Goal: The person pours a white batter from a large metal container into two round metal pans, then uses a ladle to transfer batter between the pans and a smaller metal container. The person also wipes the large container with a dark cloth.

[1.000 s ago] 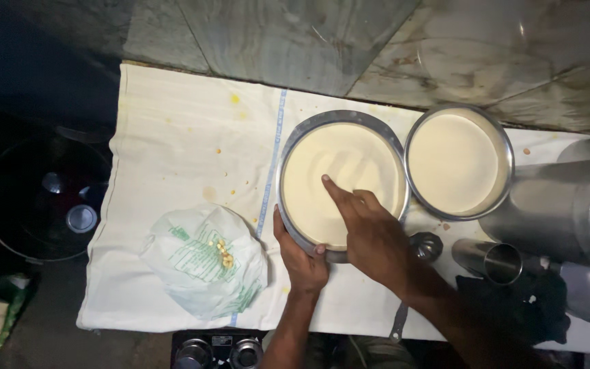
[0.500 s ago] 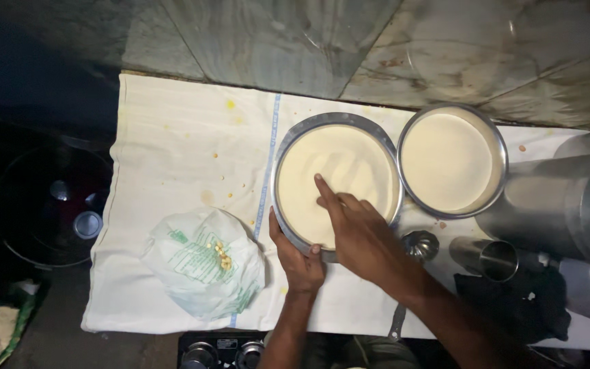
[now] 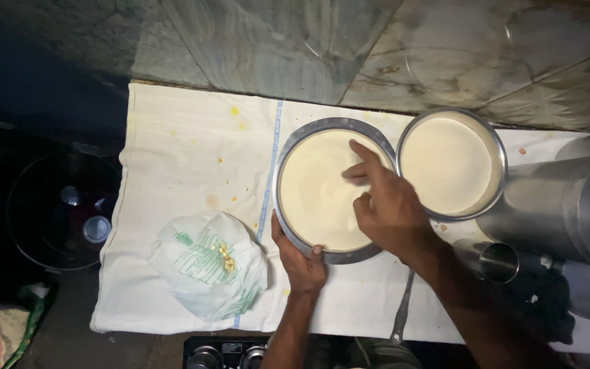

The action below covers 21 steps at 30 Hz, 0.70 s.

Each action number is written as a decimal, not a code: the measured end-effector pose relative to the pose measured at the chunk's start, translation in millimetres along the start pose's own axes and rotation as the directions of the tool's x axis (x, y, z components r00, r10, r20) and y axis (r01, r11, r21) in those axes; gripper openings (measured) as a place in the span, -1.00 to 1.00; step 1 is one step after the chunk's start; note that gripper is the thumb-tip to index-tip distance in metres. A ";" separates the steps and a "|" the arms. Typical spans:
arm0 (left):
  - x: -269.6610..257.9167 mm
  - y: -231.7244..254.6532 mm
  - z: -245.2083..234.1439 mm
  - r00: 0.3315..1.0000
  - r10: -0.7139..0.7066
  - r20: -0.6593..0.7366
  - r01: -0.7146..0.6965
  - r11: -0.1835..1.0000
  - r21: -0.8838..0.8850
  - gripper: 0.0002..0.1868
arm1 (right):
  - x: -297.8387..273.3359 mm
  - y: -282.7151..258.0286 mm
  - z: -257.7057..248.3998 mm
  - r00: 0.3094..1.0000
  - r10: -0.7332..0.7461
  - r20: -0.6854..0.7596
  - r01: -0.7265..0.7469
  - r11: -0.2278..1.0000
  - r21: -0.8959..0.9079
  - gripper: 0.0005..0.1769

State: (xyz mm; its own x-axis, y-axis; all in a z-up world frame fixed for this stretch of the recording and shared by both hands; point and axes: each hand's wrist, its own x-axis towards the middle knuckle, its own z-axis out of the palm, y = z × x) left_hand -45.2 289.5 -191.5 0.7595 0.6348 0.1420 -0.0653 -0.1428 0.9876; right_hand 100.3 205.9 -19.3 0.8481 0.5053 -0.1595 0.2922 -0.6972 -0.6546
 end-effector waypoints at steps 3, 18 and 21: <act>-0.3 1.4 -0.2 1.000 -0.006 -0.012 0.006 1.000 0.009 0.09 | -8.3 4.8 -4.9 0.999 -0.013 -0.037 0.014 0.999 0.030 -0.28; 1.5 10.0 4.8 0.998 -0.065 -0.018 0.065 0.998 -0.003 0.17 | -33.3 116.2 -50.9 0.948 -0.064 -0.313 -0.018 0.967 -0.252 -0.29; 1.0 11.6 4.1 1.000 -0.028 -0.005 0.028 0.999 0.025 0.09 | -40.7 114.9 -62.4 0.923 0.016 -0.385 -0.051 0.995 -0.080 -0.35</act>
State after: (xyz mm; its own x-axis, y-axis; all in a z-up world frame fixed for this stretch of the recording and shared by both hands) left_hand -42.5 285.4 -180.2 0.7577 0.6424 0.1147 -0.0278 -0.1438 0.9892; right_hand 126.9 73.4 -42.0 0.9574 0.2595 0.1269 0.2835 -0.7605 -0.5842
